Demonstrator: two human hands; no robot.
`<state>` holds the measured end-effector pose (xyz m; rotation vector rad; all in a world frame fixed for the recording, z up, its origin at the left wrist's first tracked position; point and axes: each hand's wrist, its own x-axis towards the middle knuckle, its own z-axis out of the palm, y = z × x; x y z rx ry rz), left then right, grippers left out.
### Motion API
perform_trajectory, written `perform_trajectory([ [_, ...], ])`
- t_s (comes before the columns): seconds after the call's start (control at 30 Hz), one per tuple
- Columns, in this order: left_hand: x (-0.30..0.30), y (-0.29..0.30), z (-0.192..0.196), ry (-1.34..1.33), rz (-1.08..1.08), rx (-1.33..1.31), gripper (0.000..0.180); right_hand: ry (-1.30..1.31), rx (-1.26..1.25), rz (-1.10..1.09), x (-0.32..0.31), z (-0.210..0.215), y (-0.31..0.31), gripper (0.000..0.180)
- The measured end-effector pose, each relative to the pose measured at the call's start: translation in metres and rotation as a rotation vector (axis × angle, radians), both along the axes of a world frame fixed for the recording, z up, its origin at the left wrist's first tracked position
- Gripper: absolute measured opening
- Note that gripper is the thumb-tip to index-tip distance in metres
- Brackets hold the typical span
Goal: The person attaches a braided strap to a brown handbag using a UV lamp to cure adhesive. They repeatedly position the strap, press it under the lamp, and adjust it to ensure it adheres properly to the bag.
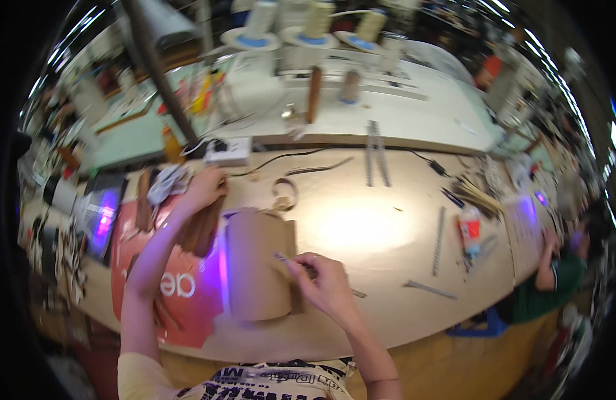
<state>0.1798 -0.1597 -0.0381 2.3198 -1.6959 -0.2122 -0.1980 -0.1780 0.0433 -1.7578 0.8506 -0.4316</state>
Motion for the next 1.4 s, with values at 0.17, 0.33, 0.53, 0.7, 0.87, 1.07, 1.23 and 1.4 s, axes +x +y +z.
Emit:
perform_trajectory([
  [0.17, -0.014, 0.01, 0.015, -0.025, -0.035, -0.087, 0.017, 0.075, -0.025, 0.01, -0.016, 0.004, -0.005, 0.03],
  [0.33, -0.018, 0.011, 0.013, -0.076, -0.053, -0.108, 0.012, 0.043, -0.038, -0.045, -0.02, 0.005, -0.004, 0.031],
  [0.53, -0.034, 0.046, 0.009, -0.253, -0.289, -0.377, 0.006, 0.017, -0.033, -0.086, -0.034, -0.001, -0.002, 0.03],
  [0.7, -0.068, 0.134, 0.042, -0.012, -0.207, -0.205, 0.008, -0.075, 0.124, -0.125, -0.034, 0.001, -0.001, 0.02],
  [0.87, -0.118, 0.196, 0.124, 0.597, 0.083, -0.145, 0.012, -0.063, 0.209, 0.095, -0.02, 0.018, 0.003, 0.012],
  [1.07, -0.175, 0.175, 0.185, 0.963, 0.061, -0.374, 0.027, -0.323, 0.252, 0.684, 0.005, 0.034, 0.026, 0.014],
  [1.23, -0.198, 0.123, 0.153, 0.974, 0.005, -0.596, 0.031, -0.312, 0.405, 0.561, -0.007, 0.026, 0.019, 0.015],
  [1.4, -0.2, 0.113, 0.1, 1.291, 0.321, -0.613, 0.036, -0.132, 0.439, 0.386, -0.035, 0.014, -0.017, 0.015],
])
